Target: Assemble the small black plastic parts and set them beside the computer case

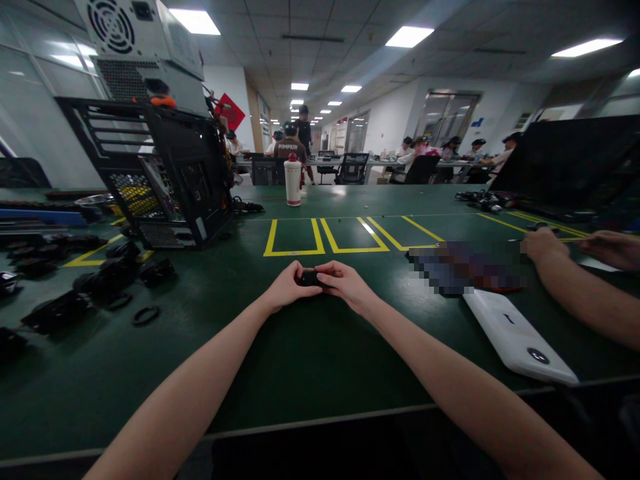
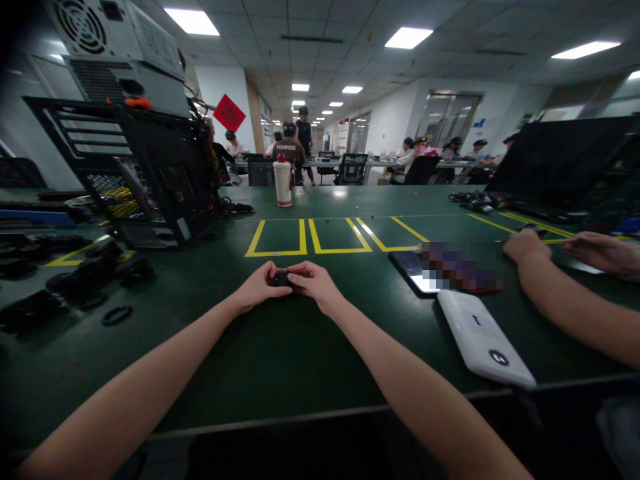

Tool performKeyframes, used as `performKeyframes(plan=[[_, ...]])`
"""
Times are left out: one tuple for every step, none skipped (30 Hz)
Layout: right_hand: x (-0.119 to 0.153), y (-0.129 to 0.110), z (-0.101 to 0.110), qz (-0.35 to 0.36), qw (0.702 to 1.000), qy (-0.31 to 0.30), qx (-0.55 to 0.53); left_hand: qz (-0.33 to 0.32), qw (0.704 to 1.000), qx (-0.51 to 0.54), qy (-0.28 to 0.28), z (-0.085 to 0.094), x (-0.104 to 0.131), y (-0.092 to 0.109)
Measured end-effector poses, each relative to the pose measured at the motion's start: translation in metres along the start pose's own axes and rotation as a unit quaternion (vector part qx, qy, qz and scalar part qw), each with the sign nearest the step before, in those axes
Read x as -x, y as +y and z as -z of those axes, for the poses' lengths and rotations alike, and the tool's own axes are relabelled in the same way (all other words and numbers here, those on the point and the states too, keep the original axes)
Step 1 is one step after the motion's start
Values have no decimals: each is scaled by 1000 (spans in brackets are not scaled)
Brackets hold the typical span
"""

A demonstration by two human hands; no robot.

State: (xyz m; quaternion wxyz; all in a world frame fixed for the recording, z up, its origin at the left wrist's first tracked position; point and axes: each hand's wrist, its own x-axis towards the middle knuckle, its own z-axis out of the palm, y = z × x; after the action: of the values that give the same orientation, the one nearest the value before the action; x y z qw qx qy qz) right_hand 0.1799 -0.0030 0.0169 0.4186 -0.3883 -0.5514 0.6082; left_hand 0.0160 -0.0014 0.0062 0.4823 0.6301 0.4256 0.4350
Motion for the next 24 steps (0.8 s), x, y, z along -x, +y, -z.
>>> performKeyframes(plan=[[-1,1,0,1,1000,6,-1,-10,1000,-2,-5,0,0,0],[-3,3,1,3,1000,11,0,-19,1000,-3,-9,1,0,1],[-4,4,1,5,1000,12,2,-27,1000,-5,-12,1,1,1],[-4,4,2,9,1000,8,8,-29,999,-7,-13,1,1,1],[-4,4,3,12,1000,4,18,-28,999,-10,-11,1,1,1],[-3,4,4,12,999,-1,33,-24,1000,-15,-7,1,1,2],[-1,3,4,9,999,-5,50,-21,1000,-19,-4,1,1,2],[0,2,4,2,998,-7,64,-19,1000,-20,-3,1,1,2],[2,0,4,-5,997,-6,71,-20,1000,-18,-5,1,1,2],[4,-2,3,-10,997,-5,70,-21,1000,-11,-10,1,1,2],[5,-3,2,-10,998,-2,62,-24,1000,-3,-16,1,1,2],[5,-4,1,-5,999,0,49,-26,999,5,-23,1,1,1],[5,-4,0,2,999,1,36,-27,999,12,-27,1,1,1],[4,-4,0,9,1000,3,27,-28,999,15,-27,1,1,1],[2,-3,0,17,1000,8,23,-29,999,15,-26,1,1,0],[1,-1,0,22,999,15,23,-29,999,15,-24,1,1,0],[-1,1,1,26,999,22,25,-29,999,14,-24,1,1,0],[-3,2,2,29,999,27,28,-28,999,14,-25,1,1,0],[-3,3,2,32,999,29,32,-27,999,13,-25,1,0,0],[-3,4,3,32,998,26,37,-27,999,12,-25,1,0,0],[-3,4,3,29,998,21,43,-29,999,9,-22,1,0,-1],[-2,3,3,23,998,15,49,-31,999,5,-18,1,0,-1],[0,3,2,16,998,11,52,-32,999,1,-13,0,-1,-1],[1,2,2,9,999,8,52,-33,999,-3,-9,0,-1,-2]])
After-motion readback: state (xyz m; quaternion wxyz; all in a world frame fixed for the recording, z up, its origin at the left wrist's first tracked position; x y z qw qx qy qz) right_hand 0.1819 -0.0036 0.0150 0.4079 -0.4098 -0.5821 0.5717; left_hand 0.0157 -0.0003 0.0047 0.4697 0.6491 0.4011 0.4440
